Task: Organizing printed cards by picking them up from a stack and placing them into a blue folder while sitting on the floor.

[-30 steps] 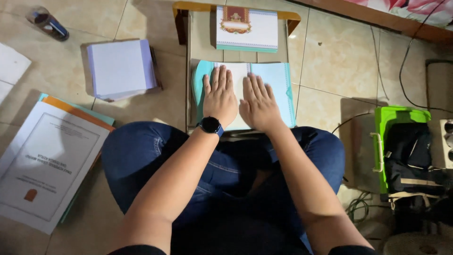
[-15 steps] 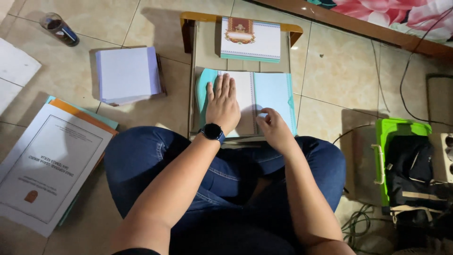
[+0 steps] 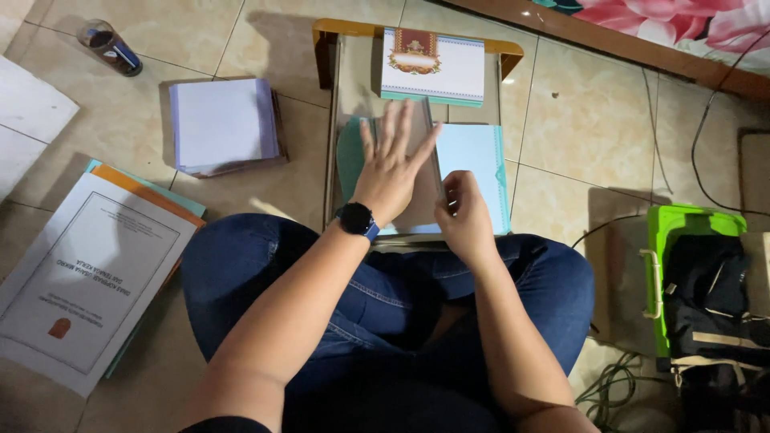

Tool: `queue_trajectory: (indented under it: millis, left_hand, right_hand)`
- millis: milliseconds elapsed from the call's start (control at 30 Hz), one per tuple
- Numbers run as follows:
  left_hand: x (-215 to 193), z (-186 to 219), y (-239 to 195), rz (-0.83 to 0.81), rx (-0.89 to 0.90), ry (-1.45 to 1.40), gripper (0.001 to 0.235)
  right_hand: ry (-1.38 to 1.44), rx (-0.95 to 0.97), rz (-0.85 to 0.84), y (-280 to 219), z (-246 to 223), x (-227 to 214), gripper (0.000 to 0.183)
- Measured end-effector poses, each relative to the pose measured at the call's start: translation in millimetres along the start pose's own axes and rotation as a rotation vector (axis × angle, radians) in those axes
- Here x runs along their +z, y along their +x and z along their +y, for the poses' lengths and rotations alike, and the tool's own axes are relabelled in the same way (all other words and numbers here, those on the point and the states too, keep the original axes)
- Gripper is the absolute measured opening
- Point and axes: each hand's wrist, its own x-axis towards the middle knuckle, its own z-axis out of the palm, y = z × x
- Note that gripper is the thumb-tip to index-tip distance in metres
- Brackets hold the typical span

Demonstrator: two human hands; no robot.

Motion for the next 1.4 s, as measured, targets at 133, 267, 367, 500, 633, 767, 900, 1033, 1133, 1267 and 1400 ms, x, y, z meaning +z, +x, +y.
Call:
queue_trajectory:
  millis: [133, 267, 367, 500, 633, 767, 900, 1033, 1133, 1267, 1400]
  left_hand:
    - [-42.1, 5.1, -9.5, 0.206, 0.159, -0.04, 0.026]
    - [-53.2, -10.5, -14.9, 0.418, 0.168, -0.121, 0.012]
    - [-58.3, -21.5, -20.7, 0.5, -0.022, -0.262, 0.008]
    - [-57.5, -12.2, -21.4, 0.378, -0.506, -0.657, 0.024]
    - [-29.9, -11.7, -15.5, 0.365, -0.54, -0.719, 0.027]
    - [-39.9, 3.0, -21.2, 0.233, -0.554, -0.749, 0.045]
    - [-16.2, 3.8, -16.2, 0.508, -0.398, -0.61, 0.089]
    - [-7.4, 5.0, -16.0, 0.513, -0.289, -0.386, 0.077]
    - [4.0, 7.7, -16.3, 0.324, -0.137, -0.378, 0.051]
    - [8.6, 10.7, -14.2, 0.028, -0.08, -0.289, 0.047]
    - [4.0, 13.5, -12.2, -0.127, -0.044, -0.239, 0.05]
  right_hand:
    - [-0.009, -0.12, 0.166, -7.2, 0.7, -16.4, 0.031]
    - [-0.012, -0.367, 0.436, -3.0, 7.6, -30.6, 0.028]
    - [0.08, -0.344, 0.457, 4.2, 25.7, -29.4, 0.033]
    - [0.323, -0.265, 0.262, 5.4, 30.6, -15.5, 0.041]
    - [0.395, -0.197, 0.175, 7.3, 43.6, -8.6, 0.041]
    - [0.141, -0.035, 0.147, 6.6, 53.7, -7.2, 0.037]
    - [0.02, 0.039, 0.127, 5.6, 39.5, -6.5, 0.04]
    - [0.061, 0.039, 0.108, 3.7, 26.4, -8.3, 0.042]
    - [0.058, 0.046, 0.1, 4.1, 32.8, -7.1, 0.047]
    - [-0.024, 0.075, 0.059, 3.9, 30.4, -6.8, 0.048]
    - [-0.092, 0.05, 0.027, 4.3, 27.2, -7.9, 0.049]
